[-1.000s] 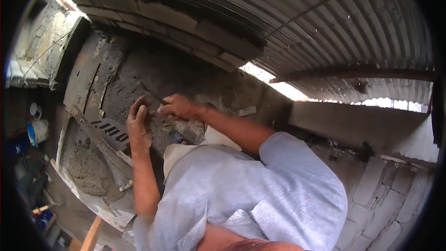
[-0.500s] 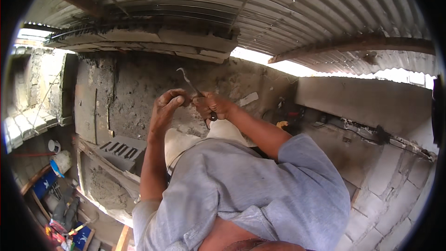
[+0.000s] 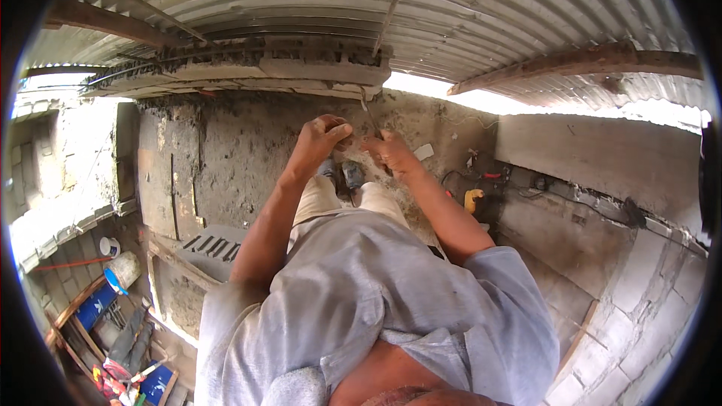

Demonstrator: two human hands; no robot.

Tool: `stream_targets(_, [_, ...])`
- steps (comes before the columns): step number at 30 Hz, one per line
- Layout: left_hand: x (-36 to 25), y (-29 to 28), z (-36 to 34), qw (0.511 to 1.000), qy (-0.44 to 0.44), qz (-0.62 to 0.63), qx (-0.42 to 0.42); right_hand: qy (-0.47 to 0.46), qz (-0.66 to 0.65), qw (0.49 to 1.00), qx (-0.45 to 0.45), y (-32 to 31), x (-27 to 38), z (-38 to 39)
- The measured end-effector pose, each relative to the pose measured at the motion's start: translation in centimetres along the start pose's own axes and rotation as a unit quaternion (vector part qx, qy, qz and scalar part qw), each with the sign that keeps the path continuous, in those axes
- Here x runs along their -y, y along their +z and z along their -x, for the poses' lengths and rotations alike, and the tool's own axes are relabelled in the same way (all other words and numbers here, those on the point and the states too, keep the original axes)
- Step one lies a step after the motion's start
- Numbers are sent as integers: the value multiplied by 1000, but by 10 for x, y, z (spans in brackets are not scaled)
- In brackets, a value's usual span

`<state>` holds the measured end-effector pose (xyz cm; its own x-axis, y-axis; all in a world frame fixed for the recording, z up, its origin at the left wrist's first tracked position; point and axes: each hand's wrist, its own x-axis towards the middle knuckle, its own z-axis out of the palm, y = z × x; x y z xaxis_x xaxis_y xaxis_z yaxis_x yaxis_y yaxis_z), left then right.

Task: The recorder is seen tying rebar or metal structure to a corrugated roof element using wire and a tool.

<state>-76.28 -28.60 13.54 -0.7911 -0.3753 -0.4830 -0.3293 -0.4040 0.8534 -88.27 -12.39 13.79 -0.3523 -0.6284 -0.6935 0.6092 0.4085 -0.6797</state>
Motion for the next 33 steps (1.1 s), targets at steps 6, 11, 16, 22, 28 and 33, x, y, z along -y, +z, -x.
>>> stream_targets(6, [-10,-36,-32,967,-26,-229,109,-154,446,878,-76,-12,2,-21])
stream_targets(11, [33,-63,-55,789,287,-524,144,-202,512,832,-79,13,5,-34])
stream_targets(16, [43,-69,-45,807,269,-521,77,-127,501,852,-83,38,20,-46])
stream_targets(22, [56,-66,-45,809,290,-511,-15,-206,568,792,-86,22,0,-93])
stream_targets(28, [59,-46,-74,839,199,-489,-132,-77,379,922,-14,9,16,-113])
stream_targets(33, [55,-1,-112,909,20,-363,-204,-60,305,947,-83,0,15,-120])
